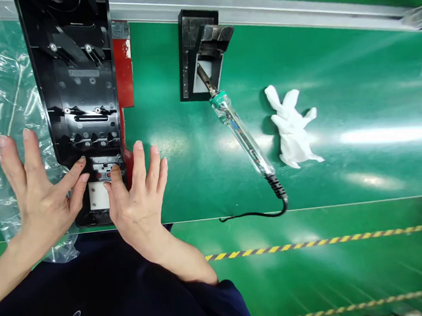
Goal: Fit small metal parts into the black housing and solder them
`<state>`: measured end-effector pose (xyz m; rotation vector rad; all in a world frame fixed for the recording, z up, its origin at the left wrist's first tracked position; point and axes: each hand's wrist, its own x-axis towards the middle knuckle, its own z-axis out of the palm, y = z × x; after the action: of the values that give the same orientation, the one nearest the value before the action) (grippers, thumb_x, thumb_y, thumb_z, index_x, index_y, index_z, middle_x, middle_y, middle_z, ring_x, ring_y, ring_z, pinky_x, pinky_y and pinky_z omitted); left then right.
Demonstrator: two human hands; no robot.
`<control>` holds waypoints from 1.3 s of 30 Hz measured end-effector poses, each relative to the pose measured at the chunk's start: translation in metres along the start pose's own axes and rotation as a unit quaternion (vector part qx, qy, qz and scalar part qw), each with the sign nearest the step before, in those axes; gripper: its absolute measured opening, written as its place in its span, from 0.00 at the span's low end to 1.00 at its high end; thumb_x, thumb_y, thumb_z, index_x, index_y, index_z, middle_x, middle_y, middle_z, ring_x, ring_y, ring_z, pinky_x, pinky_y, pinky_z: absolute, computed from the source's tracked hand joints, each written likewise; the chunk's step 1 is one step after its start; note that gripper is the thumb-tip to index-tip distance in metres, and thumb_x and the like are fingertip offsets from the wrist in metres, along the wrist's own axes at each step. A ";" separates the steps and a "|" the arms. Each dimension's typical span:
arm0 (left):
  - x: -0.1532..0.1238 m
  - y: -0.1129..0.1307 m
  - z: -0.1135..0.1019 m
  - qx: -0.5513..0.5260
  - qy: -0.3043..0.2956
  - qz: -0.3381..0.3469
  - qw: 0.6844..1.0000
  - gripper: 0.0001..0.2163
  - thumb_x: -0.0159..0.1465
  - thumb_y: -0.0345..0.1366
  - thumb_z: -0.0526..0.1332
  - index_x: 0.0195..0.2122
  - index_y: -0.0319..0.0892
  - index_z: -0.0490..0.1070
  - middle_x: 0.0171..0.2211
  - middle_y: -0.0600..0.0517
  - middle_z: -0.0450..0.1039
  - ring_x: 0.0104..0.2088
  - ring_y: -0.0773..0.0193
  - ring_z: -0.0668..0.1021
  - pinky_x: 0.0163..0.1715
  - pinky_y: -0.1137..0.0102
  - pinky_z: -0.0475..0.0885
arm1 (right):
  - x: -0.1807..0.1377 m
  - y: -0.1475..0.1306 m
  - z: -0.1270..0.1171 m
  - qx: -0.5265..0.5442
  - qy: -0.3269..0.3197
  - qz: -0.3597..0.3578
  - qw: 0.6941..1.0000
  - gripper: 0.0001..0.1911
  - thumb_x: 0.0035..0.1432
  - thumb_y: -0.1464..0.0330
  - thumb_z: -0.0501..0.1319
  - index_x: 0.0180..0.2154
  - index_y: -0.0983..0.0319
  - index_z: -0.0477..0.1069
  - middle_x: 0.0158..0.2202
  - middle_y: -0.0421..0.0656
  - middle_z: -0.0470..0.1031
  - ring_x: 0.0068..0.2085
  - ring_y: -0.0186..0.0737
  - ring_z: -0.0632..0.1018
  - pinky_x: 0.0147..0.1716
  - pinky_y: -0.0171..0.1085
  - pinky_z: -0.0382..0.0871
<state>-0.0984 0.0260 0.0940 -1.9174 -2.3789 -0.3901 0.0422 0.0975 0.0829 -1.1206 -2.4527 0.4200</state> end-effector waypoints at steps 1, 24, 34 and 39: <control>0.000 -0.001 0.000 -0.002 -0.003 -0.001 1.000 0.17 0.57 0.30 0.64 0.48 0.39 0.71 0.66 0.40 0.33 0.65 0.37 0.41 0.61 0.37 0.44 | 0.001 -0.001 0.000 -0.009 -0.006 0.004 1.000 0.14 0.66 0.65 0.54 0.46 0.67 0.71 0.59 0.59 0.49 0.62 0.60 0.50 0.58 0.60 0.54; -0.007 -0.007 0.004 -0.055 0.016 0.011 0.998 0.20 0.57 0.32 0.65 0.51 0.40 0.70 0.66 0.39 0.36 0.65 0.36 0.43 0.61 0.38 0.45 | 0.003 -0.006 0.005 -0.038 -0.006 0.021 0.999 0.15 0.67 0.66 0.52 0.46 0.67 0.72 0.60 0.59 0.48 0.63 0.59 0.51 0.58 0.58 0.53; -0.008 -0.005 0.003 -0.052 0.015 0.012 0.998 0.19 0.55 0.31 0.66 0.49 0.38 0.71 0.65 0.36 0.38 0.65 0.36 0.45 0.61 0.38 0.45 | 0.005 -0.001 0.008 -0.053 -0.028 0.027 0.998 0.15 0.67 0.65 0.51 0.48 0.65 0.71 0.61 0.57 0.45 0.63 0.57 0.49 0.59 0.57 0.52; -0.008 -0.007 0.003 -0.040 0.007 0.009 0.999 0.19 0.56 0.32 0.65 0.50 0.39 0.70 0.65 0.38 0.36 0.65 0.38 0.43 0.62 0.40 0.44 | 0.006 0.000 0.008 -0.048 -0.020 0.019 0.998 0.15 0.67 0.65 0.52 0.48 0.65 0.71 0.61 0.58 0.46 0.63 0.58 0.50 0.58 0.58 0.52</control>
<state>-0.1030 0.0179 0.0884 -1.9610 -2.3698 -0.5039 0.0348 0.1007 0.0771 -1.2097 -2.5132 0.3433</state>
